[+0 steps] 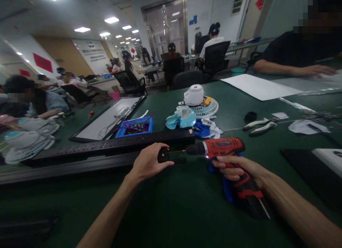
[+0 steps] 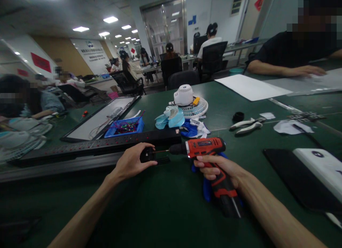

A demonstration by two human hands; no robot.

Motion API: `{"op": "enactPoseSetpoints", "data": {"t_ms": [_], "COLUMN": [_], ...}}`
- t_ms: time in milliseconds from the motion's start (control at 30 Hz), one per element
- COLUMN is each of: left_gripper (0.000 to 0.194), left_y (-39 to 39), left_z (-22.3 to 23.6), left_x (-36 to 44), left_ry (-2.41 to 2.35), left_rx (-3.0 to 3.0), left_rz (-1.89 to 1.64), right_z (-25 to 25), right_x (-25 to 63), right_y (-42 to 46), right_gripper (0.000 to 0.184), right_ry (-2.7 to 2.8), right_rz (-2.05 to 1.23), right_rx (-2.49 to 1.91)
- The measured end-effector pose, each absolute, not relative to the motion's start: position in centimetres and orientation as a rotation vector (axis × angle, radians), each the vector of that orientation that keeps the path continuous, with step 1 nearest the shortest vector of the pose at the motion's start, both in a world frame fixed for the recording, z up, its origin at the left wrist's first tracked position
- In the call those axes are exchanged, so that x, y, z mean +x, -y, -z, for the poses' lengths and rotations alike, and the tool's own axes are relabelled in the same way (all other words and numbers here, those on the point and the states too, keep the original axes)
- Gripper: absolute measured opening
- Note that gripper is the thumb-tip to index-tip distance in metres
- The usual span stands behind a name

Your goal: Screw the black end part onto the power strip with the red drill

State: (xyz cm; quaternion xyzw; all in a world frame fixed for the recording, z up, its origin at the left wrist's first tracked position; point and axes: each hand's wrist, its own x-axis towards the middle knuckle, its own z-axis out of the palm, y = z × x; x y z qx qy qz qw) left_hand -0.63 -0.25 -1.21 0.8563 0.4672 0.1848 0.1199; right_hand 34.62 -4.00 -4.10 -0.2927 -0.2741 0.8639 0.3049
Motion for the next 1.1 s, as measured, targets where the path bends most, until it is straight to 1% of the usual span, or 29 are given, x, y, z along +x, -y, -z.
{"op": "enactPoseSetpoints", "data": {"t_ms": [633,900,1100], "left_gripper": [0.056,0.059,0.059], "left_y": [0.41,0.36,0.3], "left_z": [1.14,1.09,1.23], "left_x": [-0.15,-0.01,-0.1], "left_ry": [-1.383,-1.373,-1.368], "left_rx": [2.524,2.535,2.532], "left_rz": [-0.54,-0.537,-0.536], "right_z": [3.97,3.91,4.16], "right_x": [35.12,35.26,35.55], "right_y": [4.2,4.21,4.08], "right_gripper": [0.03,0.025,0.029], "right_ry": [0.717,0.8,0.834], "right_rz": [-2.295,-2.246,-2.225], "right_rx": [-0.758,-0.755,-0.788]}}
